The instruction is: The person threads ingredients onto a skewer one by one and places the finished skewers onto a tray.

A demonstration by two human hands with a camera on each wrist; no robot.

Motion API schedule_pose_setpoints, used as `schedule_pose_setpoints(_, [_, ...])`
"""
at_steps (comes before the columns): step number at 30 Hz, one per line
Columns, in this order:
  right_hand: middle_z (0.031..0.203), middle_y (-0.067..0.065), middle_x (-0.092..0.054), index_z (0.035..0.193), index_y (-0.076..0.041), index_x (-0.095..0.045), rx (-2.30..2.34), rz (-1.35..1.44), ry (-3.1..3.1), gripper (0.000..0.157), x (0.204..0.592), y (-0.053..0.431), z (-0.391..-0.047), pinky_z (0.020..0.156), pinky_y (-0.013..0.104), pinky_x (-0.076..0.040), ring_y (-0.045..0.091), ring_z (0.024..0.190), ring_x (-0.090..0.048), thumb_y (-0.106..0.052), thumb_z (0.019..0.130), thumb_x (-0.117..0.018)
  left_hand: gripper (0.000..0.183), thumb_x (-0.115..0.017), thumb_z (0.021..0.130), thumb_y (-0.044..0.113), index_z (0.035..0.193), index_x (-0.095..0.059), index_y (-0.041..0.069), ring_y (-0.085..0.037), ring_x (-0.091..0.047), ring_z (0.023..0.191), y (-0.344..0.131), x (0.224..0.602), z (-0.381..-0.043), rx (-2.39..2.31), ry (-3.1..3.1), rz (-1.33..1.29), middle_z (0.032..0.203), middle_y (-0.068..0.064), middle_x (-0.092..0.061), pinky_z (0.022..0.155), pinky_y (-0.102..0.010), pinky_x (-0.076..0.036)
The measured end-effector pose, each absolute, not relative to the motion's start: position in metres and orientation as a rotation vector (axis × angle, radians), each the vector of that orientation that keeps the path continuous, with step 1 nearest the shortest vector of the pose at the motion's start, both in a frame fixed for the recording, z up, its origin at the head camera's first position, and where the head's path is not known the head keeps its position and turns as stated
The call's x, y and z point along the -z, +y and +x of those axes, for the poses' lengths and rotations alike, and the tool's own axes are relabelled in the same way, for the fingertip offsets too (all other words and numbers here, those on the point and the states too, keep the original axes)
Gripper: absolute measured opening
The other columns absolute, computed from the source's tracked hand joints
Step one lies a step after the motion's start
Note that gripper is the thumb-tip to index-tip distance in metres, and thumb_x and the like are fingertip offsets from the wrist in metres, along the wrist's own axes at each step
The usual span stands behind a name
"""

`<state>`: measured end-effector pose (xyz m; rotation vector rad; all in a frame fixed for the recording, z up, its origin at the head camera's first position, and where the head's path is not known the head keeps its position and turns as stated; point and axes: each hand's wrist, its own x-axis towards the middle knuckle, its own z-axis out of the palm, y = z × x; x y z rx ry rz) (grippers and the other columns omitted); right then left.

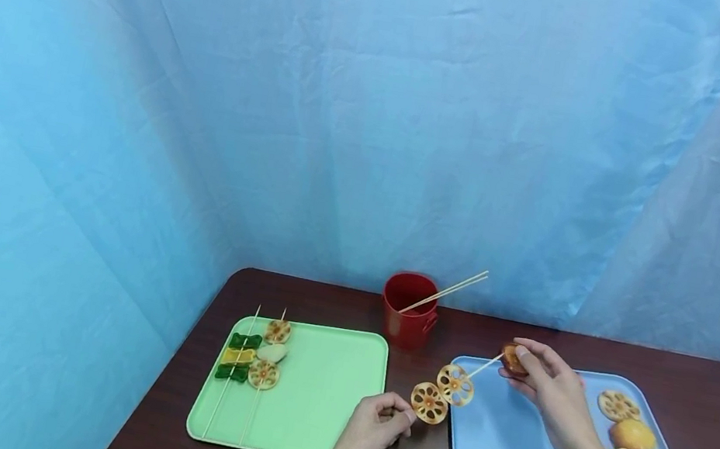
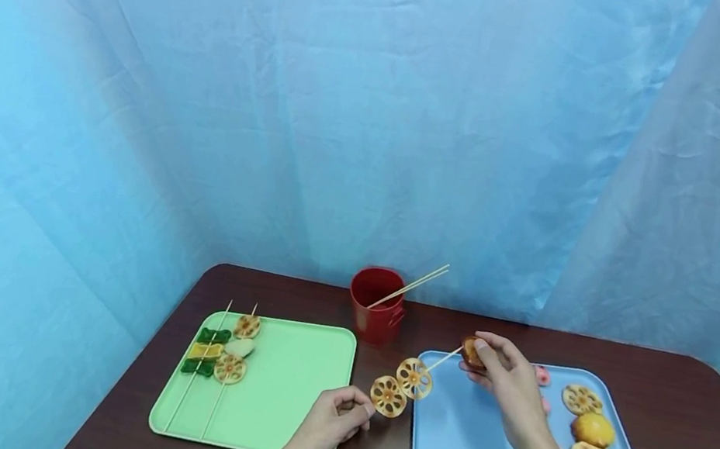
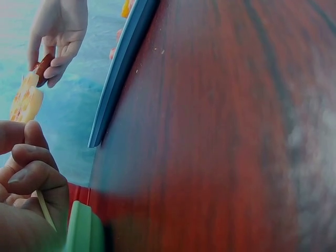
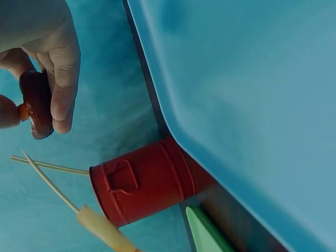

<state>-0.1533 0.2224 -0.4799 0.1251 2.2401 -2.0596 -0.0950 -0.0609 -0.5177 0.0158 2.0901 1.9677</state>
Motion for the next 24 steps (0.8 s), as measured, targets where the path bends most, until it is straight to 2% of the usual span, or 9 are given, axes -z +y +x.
schedule_pose_setpoints(4, [0.129, 0.005, -0.058, 0.151, -0.001, -0.041, 2.093, 0.096, 2.181, 0.059, 0.4785, 0.2213, -0.1541, 0.089, 0.03, -0.058, 0.008, 0.102, -0.07, -0.043, 0.11, -0.046, 0.019, -0.07, 0.095, 0.016, 0.093, -0.071, -0.003, -0.013, -0.05, 0.058, -0.0607, 0.5175, -0.0955, -1.955, 2.094, 0.022, 0.069, 0.003, -0.065, 0.052, -0.022, -0.04])
schedule_pose_setpoints(9, [0.129, 0.002, -0.058, 0.15, -0.004, -0.042, 2.13, 0.069, 2.127, 0.052, 0.4759, 0.2201, -0.1541, 0.09, 0.029, -0.057, 0.008, 0.104, -0.07, -0.038, 0.111, -0.046, 0.021, -0.07, 0.095, 0.016, 0.094, -0.071, -0.004, -0.013, -0.049, 0.057, -0.0604, 0.5186, -0.095, -1.951, 2.097, 0.037, 0.069, 0.003, -0.065, 0.052, -0.021, -0.04])
schedule_pose_setpoints(16, [0.149, 0.026, -0.043, 0.153, -0.001, -0.037, 2.131, 0.067, 2.132, 0.058, 0.4736, 0.2159, -0.1537, 0.093, 0.03, -0.056, 0.004, 0.107, -0.066, -0.037, 0.109, -0.05, 0.023, -0.07, 0.095, 0.016, 0.094, -0.071, -0.006, -0.011, -0.049, 0.055, -0.0602, 0.5203, -0.0948, -1.963, 2.107, 0.065, 0.068, 0.004, -0.065, 0.05, -0.02, -0.04])
schedule_pose_setpoints(24, [0.148, 0.025, -0.044, 0.151, -0.002, -0.039, 2.177, 0.058, 2.134, 0.058, 0.473, 0.2134, -0.1526, 0.093, 0.03, -0.056, 0.004, 0.11, -0.065, -0.037, 0.107, -0.055, 0.022, -0.07, 0.095, 0.016, 0.094, -0.071, -0.005, -0.012, -0.049, 0.055, -0.0594, 0.5204, -0.0943, -1.964, 2.11, 0.05, 0.068, 0.003, -0.065, 0.051, -0.021, -0.04])
